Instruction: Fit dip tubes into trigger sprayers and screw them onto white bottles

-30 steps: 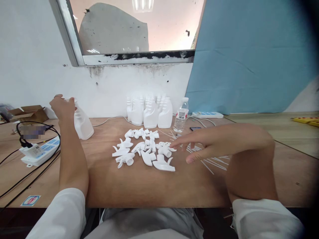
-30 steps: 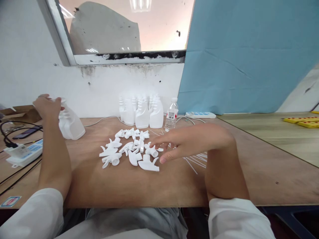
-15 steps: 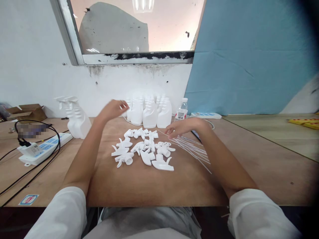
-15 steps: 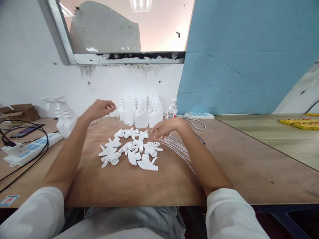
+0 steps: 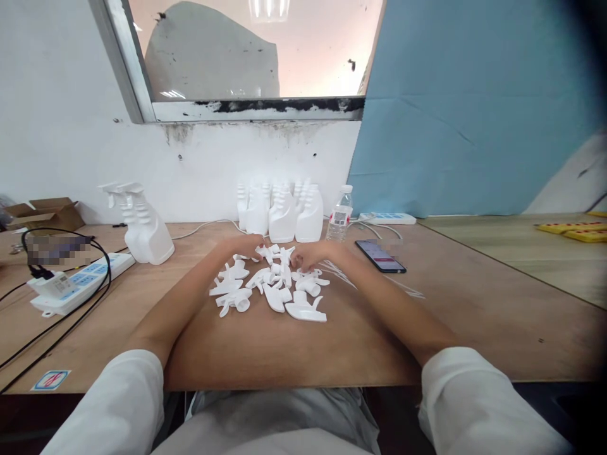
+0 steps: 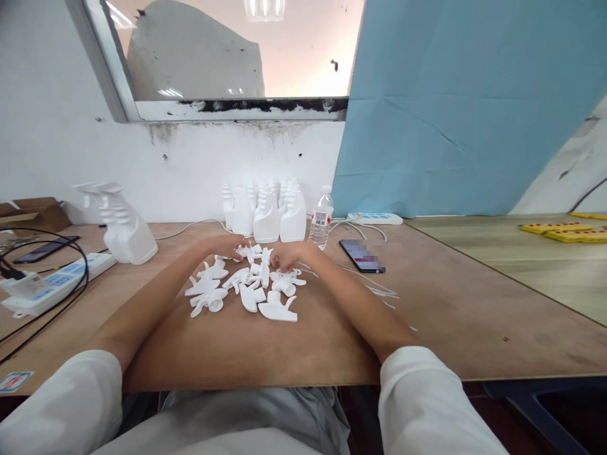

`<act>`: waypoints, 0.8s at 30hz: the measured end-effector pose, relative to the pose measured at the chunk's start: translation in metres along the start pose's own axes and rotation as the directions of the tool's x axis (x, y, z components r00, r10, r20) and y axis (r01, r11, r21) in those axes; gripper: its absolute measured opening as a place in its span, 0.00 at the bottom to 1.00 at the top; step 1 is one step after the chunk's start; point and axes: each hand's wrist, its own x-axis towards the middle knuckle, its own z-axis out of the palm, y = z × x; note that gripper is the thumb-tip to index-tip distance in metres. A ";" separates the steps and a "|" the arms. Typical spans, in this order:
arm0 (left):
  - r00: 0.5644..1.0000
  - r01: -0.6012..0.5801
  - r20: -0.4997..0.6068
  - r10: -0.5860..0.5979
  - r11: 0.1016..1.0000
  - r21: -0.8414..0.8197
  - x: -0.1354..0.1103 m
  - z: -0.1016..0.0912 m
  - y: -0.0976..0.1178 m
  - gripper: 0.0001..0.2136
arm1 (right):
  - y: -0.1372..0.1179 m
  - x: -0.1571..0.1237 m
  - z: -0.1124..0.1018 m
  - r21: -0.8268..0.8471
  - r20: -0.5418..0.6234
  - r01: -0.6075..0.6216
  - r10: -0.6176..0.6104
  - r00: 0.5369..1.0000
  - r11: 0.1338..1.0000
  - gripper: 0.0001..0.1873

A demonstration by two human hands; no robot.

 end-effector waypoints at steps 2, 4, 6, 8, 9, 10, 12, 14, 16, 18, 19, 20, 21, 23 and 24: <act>1.000 0.007 -0.006 -0.007 1.000 0.002 0.001 0.002 0.000 0.23 | 0.002 0.005 0.003 -0.021 -0.012 0.004 -0.004 1.000 1.000 0.13; 1.000 0.009 -0.019 -0.009 1.000 0.004 0.001 0.002 0.000 0.20 | 0.004 0.008 0.004 -0.035 -0.022 0.011 -0.012 1.000 0.999 0.08; 0.999 0.009 -0.036 -0.009 1.000 -0.004 -0.002 -0.001 -0.002 0.17 | 0.004 0.007 0.003 -0.041 -0.035 0.027 -0.028 0.999 0.999 0.06; 0.998 0.004 -0.059 -0.005 1.000 -0.019 -0.008 -0.006 -0.003 0.17 | 0.003 0.005 0.002 -0.042 -0.056 0.038 -0.040 0.998 0.998 0.05; 0.998 0.002 -0.070 -0.004 1.000 -0.031 -0.011 -0.010 -0.003 0.17 | 0.002 0.003 0.000 -0.042 -0.072 0.044 -0.047 0.996 0.998 0.05; 0.996 0.002 -0.085 -0.007 0.999 -0.049 -0.015 -0.015 -0.003 0.18 | 0.001 0.000 -0.002 -0.046 -0.094 0.057 -0.061 0.994 0.997 0.05; 0.992 0.001 -0.123 -0.014 0.994 -0.108 -0.024 -0.025 0.000 0.19 | -0.002 -0.007 -0.006 -0.064 -0.151 0.100 -0.109 0.982 0.993 0.03; 0.985 -0.015 -0.170 -0.018 0.981 -0.191 -0.034 -0.036 0.006 0.19 | -0.006 -0.018 -0.013 -0.076 -0.217 0.154 -0.167 0.962 0.985 0.01; 0.981 -0.050 -0.192 -0.003 0.962 -0.268 -0.048 -0.043 0.017 0.18 | -0.011 -0.033 -0.018 -0.064 -0.288 0.185 -0.196 0.937 0.981 0.03; 0.986 -0.075 -0.163 0.021 0.939 -0.336 -0.065 -0.044 0.031 0.18 | -0.017 -0.049 -0.021 -0.052 -0.360 0.210 -0.214 0.908 0.976 0.05; 0.989 -0.079 -0.143 0.028 0.926 -0.369 -0.074 -0.041 0.039 0.18 | -0.021 -0.057 -0.020 -0.060 -0.397 0.228 -0.233 0.888 0.972 0.06; 0.992 -0.093 -0.120 0.048 0.908 -0.409 -0.084 -0.035 0.047 0.18 | -0.025 -0.064 -0.017 -0.077 -0.435 0.253 -0.261 0.862 0.964 0.08; 0.990 -0.119 -0.116 0.074 0.886 -0.448 -0.094 -0.027 0.055 0.17 | -0.029 -0.071 -0.013 -0.105 -0.480 0.284 -0.299 0.825 0.953 0.09; 0.982 -0.176 -0.149 0.114 0.833 -0.525 -0.111 -0.005 0.071 0.16 | -0.039 -0.083 0.001 -0.187 -0.598 0.349 -0.389 0.701 0.918 0.11; 0.977 -0.195 -0.182 0.110 0.805 -0.561 -0.117 0.008 0.078 0.15 | -0.044 -0.087 0.010 -0.241 -0.661 0.375 -0.435 0.612 0.895 0.12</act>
